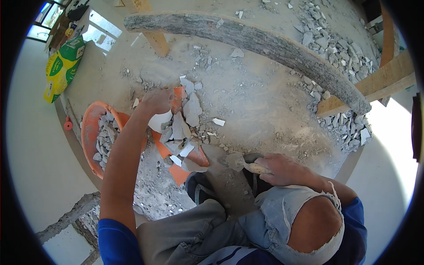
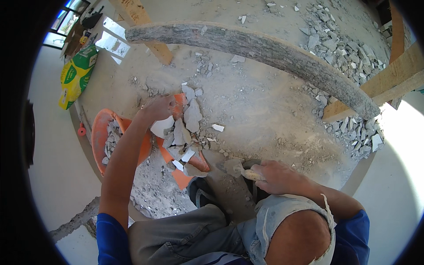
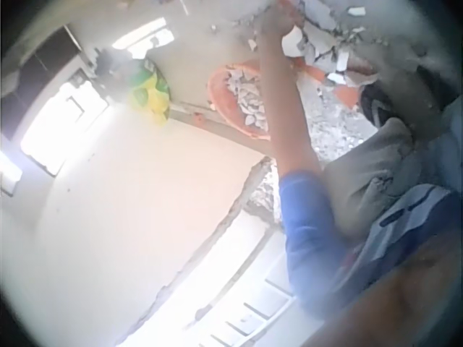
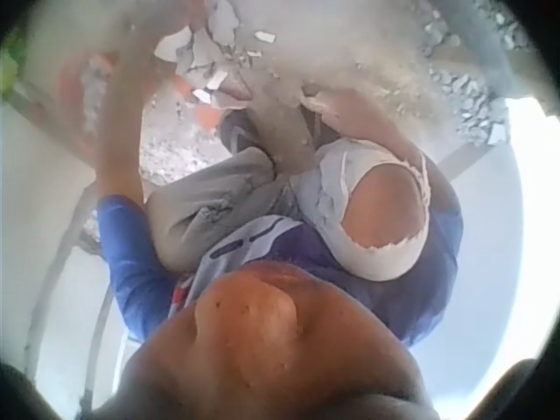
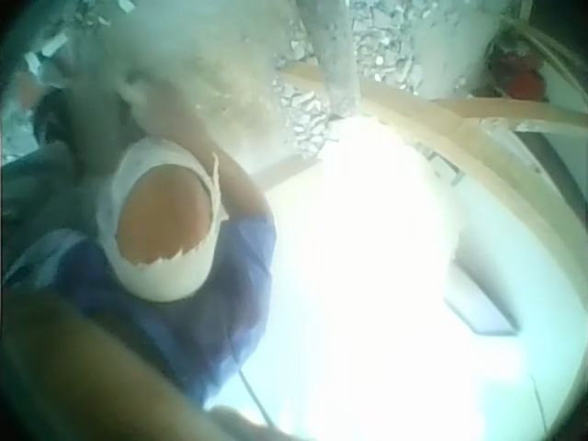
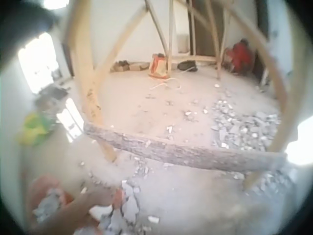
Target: Gathering tile and concrete debris from the floor into a bucket using a trowel and a dustpan-like tool.
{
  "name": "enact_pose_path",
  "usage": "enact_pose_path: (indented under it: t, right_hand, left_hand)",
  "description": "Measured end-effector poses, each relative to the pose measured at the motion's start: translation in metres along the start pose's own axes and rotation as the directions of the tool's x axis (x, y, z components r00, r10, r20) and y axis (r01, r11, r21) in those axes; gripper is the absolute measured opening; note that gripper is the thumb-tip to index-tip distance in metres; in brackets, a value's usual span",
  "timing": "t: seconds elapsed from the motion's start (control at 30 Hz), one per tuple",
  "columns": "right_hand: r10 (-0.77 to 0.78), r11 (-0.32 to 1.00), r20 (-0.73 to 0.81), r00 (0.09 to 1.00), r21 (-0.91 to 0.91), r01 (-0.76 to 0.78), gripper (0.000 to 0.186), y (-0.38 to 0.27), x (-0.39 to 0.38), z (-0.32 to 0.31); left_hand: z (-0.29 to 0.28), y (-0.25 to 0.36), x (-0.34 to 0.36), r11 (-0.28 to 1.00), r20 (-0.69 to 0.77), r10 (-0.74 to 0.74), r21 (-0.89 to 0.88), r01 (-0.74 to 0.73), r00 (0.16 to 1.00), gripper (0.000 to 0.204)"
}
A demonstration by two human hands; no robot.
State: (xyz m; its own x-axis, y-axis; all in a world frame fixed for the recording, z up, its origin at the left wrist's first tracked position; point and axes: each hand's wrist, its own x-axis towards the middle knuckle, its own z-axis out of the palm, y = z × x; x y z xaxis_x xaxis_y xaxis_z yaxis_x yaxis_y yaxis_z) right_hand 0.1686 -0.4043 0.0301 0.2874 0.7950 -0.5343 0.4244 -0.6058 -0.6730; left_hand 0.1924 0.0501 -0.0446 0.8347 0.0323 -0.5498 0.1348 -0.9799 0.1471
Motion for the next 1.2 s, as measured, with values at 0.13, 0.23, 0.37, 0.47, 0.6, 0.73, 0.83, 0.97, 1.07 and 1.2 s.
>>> enact_pose_path:
  t: [0.13, 0.23, 0.37, 0.47, 0.6, 0.73, 0.83, 0.97, 1.07, 1.2]
  right_hand:
    - [0.195, 0.97, 0.077, 0.978, -0.163, -0.18, 0.037, 0.001, -0.021, -0.033]
    - [0.271, 0.931, 0.232, 0.934, -0.309, -0.194, 0.034, 0.0, 0.003, -0.045]
    - [0.03, 0.978, 0.07, 0.997, -0.206, -0.015, 0.032, -0.009, 0.03, -0.036]
    - [-0.058, 0.99, 0.016, 0.998, -0.124, 0.06, 0.032, -0.002, 0.032, -0.04]
    - [0.135, 0.964, -0.128, 0.983, -0.214, -0.16, 0.036, 0.023, 0.028, -0.027]
    - [0.11, 0.968, -0.218, 0.97, -0.2, -0.154, 0.045, 0.003, 0.068, 0.017]
    - [-0.067, 0.984, -0.122, 0.99, -0.174, 0.045, 0.044, -0.025, 0.074, 0.011]
    - [-0.041, 0.957, -0.397, 0.917, -0.28, -0.078, 0.046, -0.008, 0.117, -0.031]
    - [-0.003, 0.944, -0.57, 0.822, -0.272, -0.185, 0.049, 0.007, 0.193, -0.081]
    - [-0.03, 0.946, -0.469, 0.883, -0.298, -0.126, 0.048, 0.008, 0.264, -0.112]
  left_hand:
    - [-0.001, -0.001, -0.002, 0.999, -0.002, 0.035, 0.019, -0.035, 0.999, 0.028]
    - [-0.009, 0.01, -0.008, 0.999, -0.014, 0.027, 0.047, -0.026, 1.0, 0.027]
    - [-0.014, 0.014, -0.008, 0.998, 0.04, -0.05, 0.028, 0.049, 0.998, 0.025]
    - [-0.017, 0.009, -0.029, 1.0, 0.006, 0.011, 0.014, -0.011, 1.0, 0.026]
    - [-0.018, 0.025, -0.071, 0.993, -0.147, 0.077, -0.083, -0.089, 0.986, 0.038]
    - [-0.01, 0.032, -0.08, 0.999, -0.21, 0.03, -0.023, -0.036, 0.977, 0.053]
    - [0.007, 0.012, -0.073, 0.999, -0.184, -0.033, 0.036, 0.04, 0.982, 0.063]
    - [0.017, -0.004, -0.037, 0.994, -0.18, -0.101, 0.018, 0.106, 0.978, 0.061]
    - [0.017, 0.001, -0.013, 0.987, -0.138, -0.162, 0.002, 0.163, 0.977, 0.062]
    - [0.025, -0.007, 0.005, 0.965, -0.11, -0.252, -0.096, 0.242, 0.961, 0.065]
